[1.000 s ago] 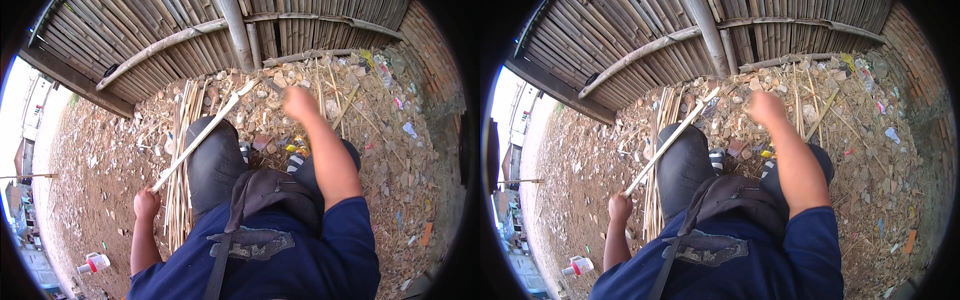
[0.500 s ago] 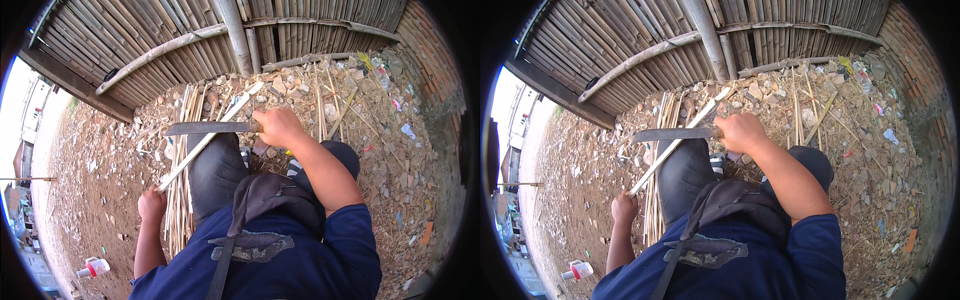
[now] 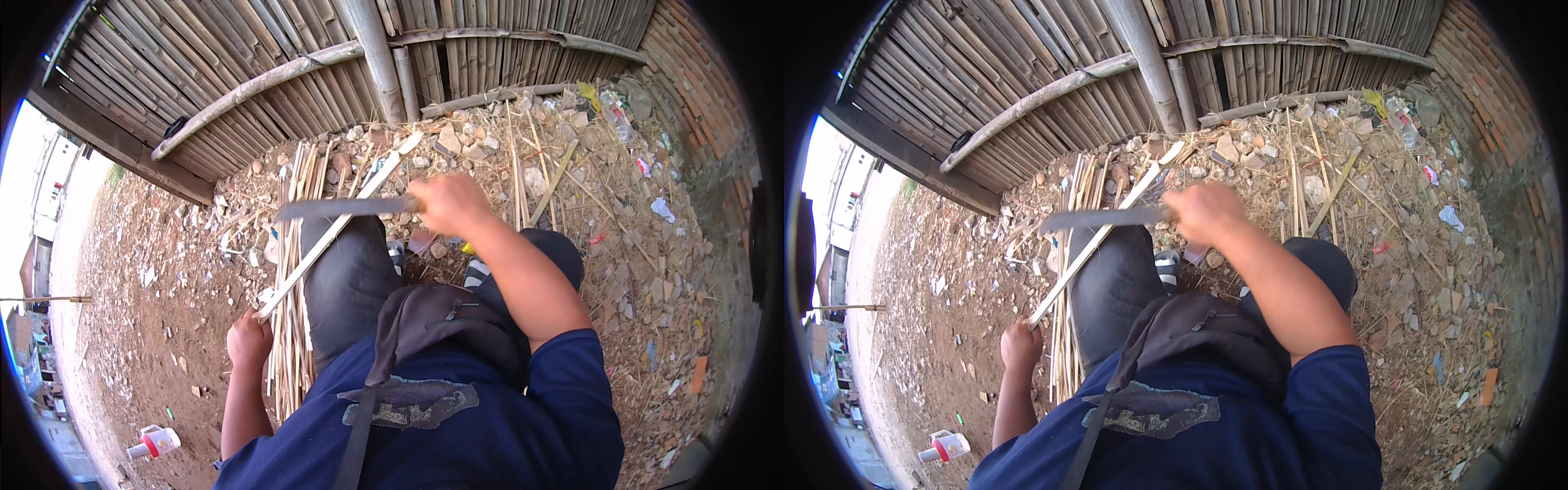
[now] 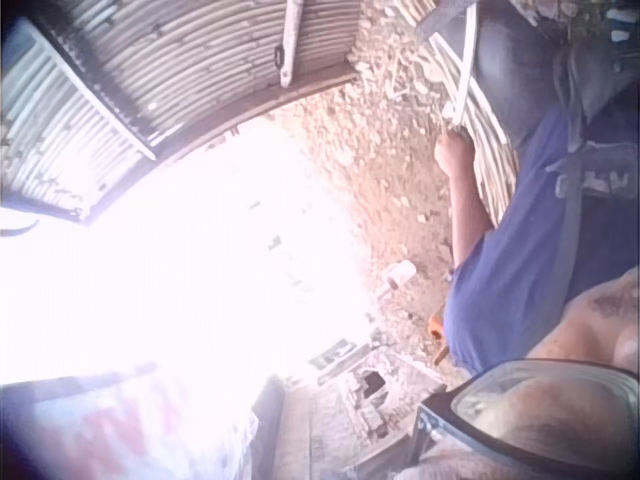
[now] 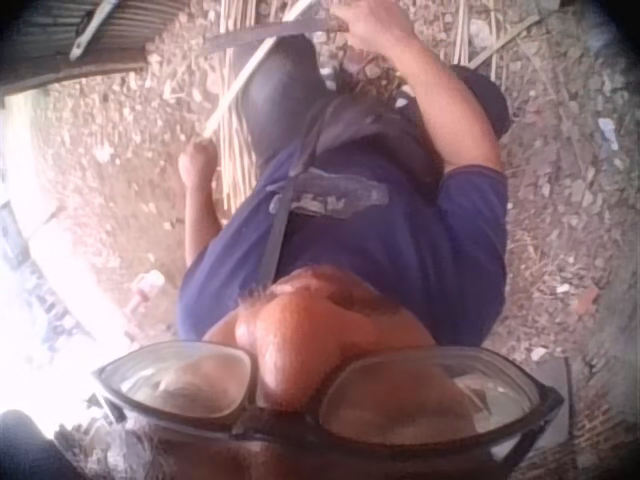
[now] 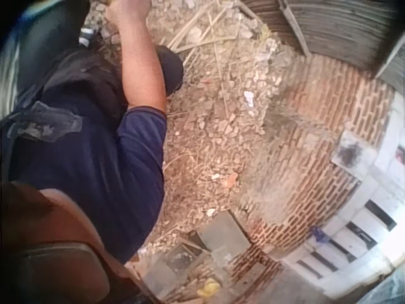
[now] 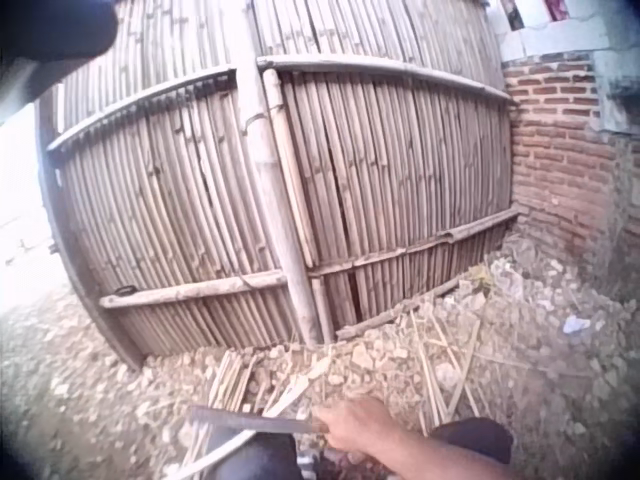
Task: The person shaves thin strips of bamboo using a large blade, drawing the blade along the length of the bamboo slats while sitting in a dirt-floor outdoor area.
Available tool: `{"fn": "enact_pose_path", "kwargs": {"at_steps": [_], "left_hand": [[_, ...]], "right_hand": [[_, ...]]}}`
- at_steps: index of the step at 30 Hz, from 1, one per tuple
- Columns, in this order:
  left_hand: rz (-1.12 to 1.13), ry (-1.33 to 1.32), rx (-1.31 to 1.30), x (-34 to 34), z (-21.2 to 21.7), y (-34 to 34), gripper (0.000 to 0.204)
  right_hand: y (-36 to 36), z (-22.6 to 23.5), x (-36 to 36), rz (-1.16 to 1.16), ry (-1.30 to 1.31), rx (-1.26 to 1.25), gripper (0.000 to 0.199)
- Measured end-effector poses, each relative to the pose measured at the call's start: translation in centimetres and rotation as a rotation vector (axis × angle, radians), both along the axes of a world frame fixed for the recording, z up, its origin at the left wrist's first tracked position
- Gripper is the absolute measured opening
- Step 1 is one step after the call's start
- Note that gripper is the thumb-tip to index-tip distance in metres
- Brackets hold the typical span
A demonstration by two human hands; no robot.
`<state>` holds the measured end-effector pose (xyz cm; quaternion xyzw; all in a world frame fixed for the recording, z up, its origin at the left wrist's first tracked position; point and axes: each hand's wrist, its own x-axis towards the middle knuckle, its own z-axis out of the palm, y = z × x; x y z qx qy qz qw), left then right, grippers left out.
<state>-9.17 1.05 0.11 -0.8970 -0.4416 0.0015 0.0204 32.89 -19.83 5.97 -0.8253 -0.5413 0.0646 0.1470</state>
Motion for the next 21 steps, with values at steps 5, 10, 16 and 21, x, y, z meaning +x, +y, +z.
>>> {"fn": "enact_pose_path", "kwargs": {"at_steps": [5, 10, 16, 21], "left_hand": [[0.004, 0.039, -0.035, 0.3, 0.7, -0.3, 0.022], [0.049, 0.036, -0.034, -6.0, -2.4, 1.7, 0.023], [0.018, -0.048, -0.024, -4.4, -2.2, 0.3, 0.021], [0.029, -0.031, -0.002, -2.0, -0.8, -0.1, 0.023]], "right_hand": [[0.5, -0.1, -0.6, 0.020, 0.042, -0.044, 0.021], [-3.5, -7.1, 11.3, -0.614, 0.197, 0.005, 0.030], [-1.9, -2.1, 7.2, -0.531, 0.301, 0.136, 0.029], [-0.8, 0.2, 3.1, -0.244, 0.194, 0.104, 0.011]]}}
